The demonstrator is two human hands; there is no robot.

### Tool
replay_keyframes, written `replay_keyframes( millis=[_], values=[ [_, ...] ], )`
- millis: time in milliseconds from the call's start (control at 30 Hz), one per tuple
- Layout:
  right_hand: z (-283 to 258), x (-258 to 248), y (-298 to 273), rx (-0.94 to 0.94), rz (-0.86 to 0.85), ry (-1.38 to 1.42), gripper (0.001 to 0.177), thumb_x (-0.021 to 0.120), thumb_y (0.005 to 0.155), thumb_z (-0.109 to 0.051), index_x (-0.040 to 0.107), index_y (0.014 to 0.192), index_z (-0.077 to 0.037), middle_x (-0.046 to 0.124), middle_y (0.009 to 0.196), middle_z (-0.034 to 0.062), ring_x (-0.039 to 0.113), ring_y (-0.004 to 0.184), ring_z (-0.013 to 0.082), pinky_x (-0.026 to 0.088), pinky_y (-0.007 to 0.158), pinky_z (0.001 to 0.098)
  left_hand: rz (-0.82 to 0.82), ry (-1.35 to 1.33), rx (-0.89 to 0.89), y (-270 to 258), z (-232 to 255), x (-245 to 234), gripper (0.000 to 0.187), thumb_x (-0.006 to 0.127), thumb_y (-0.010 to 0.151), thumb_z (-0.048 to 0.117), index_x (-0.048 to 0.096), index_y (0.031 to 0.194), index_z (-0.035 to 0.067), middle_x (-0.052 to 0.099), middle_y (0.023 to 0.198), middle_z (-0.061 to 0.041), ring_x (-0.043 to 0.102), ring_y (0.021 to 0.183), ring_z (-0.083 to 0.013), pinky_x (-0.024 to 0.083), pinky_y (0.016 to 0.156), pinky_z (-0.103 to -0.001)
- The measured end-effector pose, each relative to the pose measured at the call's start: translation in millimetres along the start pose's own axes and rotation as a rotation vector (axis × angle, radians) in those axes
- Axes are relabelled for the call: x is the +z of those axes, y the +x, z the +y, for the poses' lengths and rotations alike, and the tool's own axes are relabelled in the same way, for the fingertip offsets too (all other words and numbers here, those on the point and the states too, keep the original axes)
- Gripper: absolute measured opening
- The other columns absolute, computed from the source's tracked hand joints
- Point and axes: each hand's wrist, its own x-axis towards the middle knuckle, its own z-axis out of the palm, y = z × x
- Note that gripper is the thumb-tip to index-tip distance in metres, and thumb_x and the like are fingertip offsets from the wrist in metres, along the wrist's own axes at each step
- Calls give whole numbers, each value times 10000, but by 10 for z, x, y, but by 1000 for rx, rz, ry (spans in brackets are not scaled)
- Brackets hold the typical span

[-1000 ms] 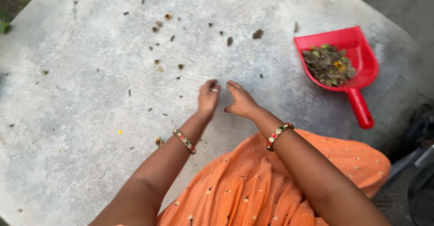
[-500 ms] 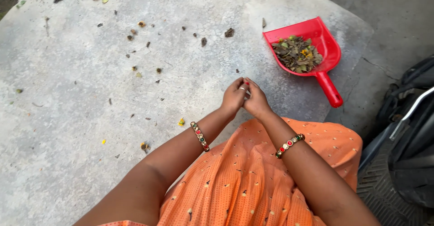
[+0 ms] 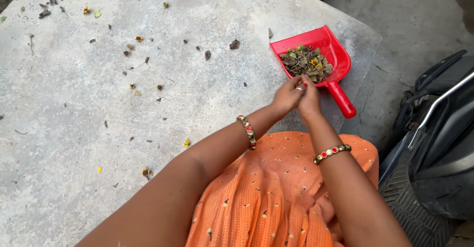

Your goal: Picking up small leaves and flower debris from a stone surface and placing them into a red dustpan.

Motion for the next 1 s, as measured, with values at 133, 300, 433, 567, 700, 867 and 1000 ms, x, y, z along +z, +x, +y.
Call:
replay_keyframes(
  millis=[133, 300, 433, 567, 700, 867, 1000],
  values=[
    [-245, -8, 26, 86, 51, 145, 543, 485, 1085, -324, 461, 1501, 25, 516, 1450, 122, 503, 1331, 203, 379, 1127, 341, -66, 20, -88, 41, 76, 118, 610, 552, 920, 351, 541, 1463, 74, 710, 1248, -220, 704, 1125, -328, 517, 972, -392],
    [-259, 84, 7, 44, 97, 4, 625, 488, 1034, -350, 373, 1539, 1, 400, 1622, 119, 406, 1476, 207, 320, 1192, 321, -35, 34, 5, 188, -280, 192, 606, 563, 922, 314, 550, 1454, 24, 656, 1347, -250, 636, 1265, -360, 469, 1075, -402],
    [-278, 351, -160, 1, 71, -59, 617, 496, 1031, -362, 434, 1512, 19, 427, 1613, 139, 430, 1465, 218, 333, 1192, 327, -13, 60, -1, 35, -375, -62, 630, 560, 914, 314, 500, 1479, 40, 591, 1416, -244, 590, 1293, -370, 439, 1090, -413],
    [-209, 695, -305, -72, -84, -432, 524, 530, 1012, -268, 528, 1464, -4, 477, 1584, 188, 472, 1447, 275, 371, 1186, 364, 97, 218, -7, -129, -483, -455, 622, 540, 933, 239, 431, 1517, 57, 486, 1534, -217, 446, 1427, -369, 303, 1191, -456],
    [-121, 1029, -371, -345, -390, -1091, 582, 628, 894, -78, 520, 1466, -68, 366, 1611, 216, 390, 1461, 369, 363, 1177, 434, 225, 338, -109, -217, -729, -890, 760, 571, 832, 66, 344, 1557, 79, 386, 1566, -221, 294, 1503, -371, 202, 1232, -482],
    [-324, 1451, -390, -211, -592, -1178, 691, 657, 834, -64, 453, 1490, -142, 284, 1659, 145, 376, 1448, 360, 380, 1139, 450, 272, 151, -131, -285, -819, -1253, 754, 554, 816, -8, 378, 1545, 71, 422, 1533, -199, 395, 1443, -349, 324, 1200, -428],
    [-199, 1485, -220, -132, -693, -1227, 807, 741, 776, -102, 420, 1512, -173, 275, 1661, 112, 364, 1465, 330, 372, 1168, 428, 214, -130, -287, -215, -676, -1344, 777, 562, 790, -70, 405, 1530, 106, 388, 1460, -136, 474, 1355, -304, 476, 1101, -377]
  ],
)
